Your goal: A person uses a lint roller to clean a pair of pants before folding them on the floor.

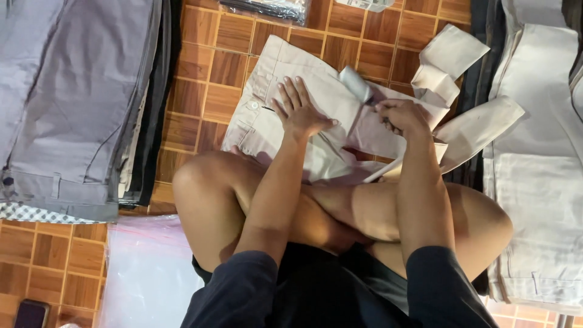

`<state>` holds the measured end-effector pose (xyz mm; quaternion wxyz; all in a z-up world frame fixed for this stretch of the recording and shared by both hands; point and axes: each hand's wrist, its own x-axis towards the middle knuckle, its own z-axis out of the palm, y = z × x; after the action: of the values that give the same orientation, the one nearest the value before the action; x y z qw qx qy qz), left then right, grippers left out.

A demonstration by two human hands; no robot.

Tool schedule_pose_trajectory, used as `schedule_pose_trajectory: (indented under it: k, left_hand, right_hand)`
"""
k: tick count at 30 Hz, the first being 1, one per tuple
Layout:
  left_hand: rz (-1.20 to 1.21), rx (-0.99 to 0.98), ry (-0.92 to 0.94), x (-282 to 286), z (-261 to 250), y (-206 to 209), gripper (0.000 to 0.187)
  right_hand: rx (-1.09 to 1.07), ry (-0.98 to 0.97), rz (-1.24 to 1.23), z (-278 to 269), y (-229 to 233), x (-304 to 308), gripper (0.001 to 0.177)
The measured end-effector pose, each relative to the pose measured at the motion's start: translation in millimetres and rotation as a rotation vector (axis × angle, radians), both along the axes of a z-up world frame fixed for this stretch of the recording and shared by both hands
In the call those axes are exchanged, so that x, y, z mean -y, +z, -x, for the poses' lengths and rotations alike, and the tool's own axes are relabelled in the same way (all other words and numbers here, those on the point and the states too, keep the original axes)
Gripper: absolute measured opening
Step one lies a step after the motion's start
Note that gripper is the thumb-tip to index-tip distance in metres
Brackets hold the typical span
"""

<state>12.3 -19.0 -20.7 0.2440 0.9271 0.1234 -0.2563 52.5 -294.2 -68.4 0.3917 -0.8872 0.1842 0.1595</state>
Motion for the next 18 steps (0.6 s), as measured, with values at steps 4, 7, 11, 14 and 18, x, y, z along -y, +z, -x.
schedule_pose_trajectory:
  k: [4,7,11,14,18]
  left_hand:
    - [0.045,0.012,0.003,-1,-3,-14,0.147]
    - [0.044,-0.014,-0.004,-1,-3,-7,0.146]
    - [0.037,-0.009,-0.003,0,-1,-14,0.145]
    - [0.072,-0.014,0.022,0,-2,-5,0.147]
    - [0.079,-0.046,0.065,6,-1,8,0.143]
  right_hand:
    - [0.109,-0.011,0.087,-29,-73,27,0.028]
    - [-0.031,0.065,-0.131,1,12,-25,0.026]
    - [0.073,0.039,-0.114,-5,-19,-20,0.022]
    - [0.383,-0.098,0.34,-15,-55,-16,0.015]
    - [0.556,-0.097,0.466,-4,-32,-62,0.008]
